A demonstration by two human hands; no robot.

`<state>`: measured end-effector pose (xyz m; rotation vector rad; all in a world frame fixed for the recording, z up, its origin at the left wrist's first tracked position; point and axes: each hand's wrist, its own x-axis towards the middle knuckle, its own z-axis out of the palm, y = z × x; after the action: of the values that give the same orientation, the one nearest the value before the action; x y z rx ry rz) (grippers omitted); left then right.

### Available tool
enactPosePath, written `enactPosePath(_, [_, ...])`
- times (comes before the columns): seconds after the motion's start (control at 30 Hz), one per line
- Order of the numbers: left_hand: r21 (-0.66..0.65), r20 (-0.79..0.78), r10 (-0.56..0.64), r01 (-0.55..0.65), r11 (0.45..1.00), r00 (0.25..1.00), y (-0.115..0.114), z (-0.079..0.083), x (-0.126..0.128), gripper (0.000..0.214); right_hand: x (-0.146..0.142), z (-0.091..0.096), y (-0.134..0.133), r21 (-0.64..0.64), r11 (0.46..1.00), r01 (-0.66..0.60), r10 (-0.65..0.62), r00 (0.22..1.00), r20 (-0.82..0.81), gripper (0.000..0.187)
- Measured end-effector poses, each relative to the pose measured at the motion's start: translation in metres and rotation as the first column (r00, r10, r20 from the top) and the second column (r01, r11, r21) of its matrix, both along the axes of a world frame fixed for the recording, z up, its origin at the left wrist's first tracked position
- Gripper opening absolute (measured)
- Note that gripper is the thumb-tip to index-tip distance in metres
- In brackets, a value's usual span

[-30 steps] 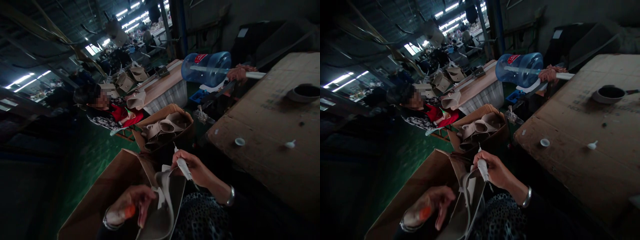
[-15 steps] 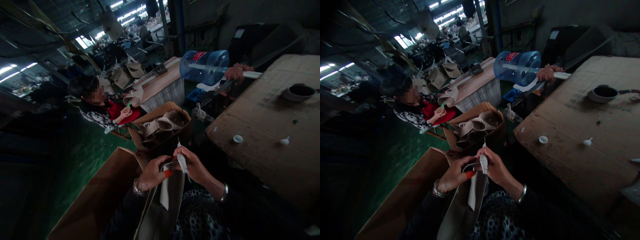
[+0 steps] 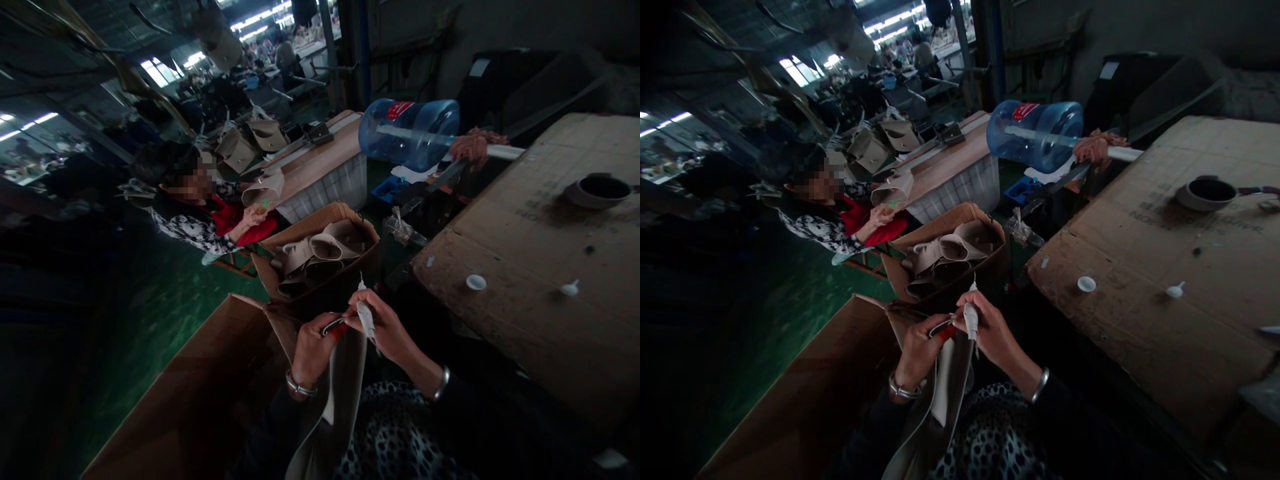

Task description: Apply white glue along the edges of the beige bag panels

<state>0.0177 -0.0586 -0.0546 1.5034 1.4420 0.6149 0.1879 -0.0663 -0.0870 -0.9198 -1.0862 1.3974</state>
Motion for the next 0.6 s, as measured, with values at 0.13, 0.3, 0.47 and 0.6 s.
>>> enactPosePath(0.13, [0.035,0.054,0.028,-0.030,0.999,0.998,0.002,-0.001,0.000,0.022,0.013,0.005,-0.005,0.041,0.998,0.055,-0.056,0.998,0.027,0.025])
enactPosePath(0.3, [0.003,0.160,0.174,-0.177,0.984,0.972,0.021,0.009,-0.013,0.019,0.041,0.011,-0.020,0.116,0.984,0.134,-0.135,0.991,0.000,0.034])
enactPosePath(0.47, [-0.233,0.199,0.288,-0.240,0.942,0.937,0.071,0.027,-0.035,0.035,0.084,0.008,-0.039,0.166,0.934,0.317,-0.340,0.931,0.136,0.039])
enactPosePath(0.6, [-0.289,0.140,0.295,-0.246,0.925,0.945,0.094,0.039,-0.010,0.034,0.120,0.002,-0.058,0.235,0.795,0.560,-0.607,0.746,0.275,0.020])
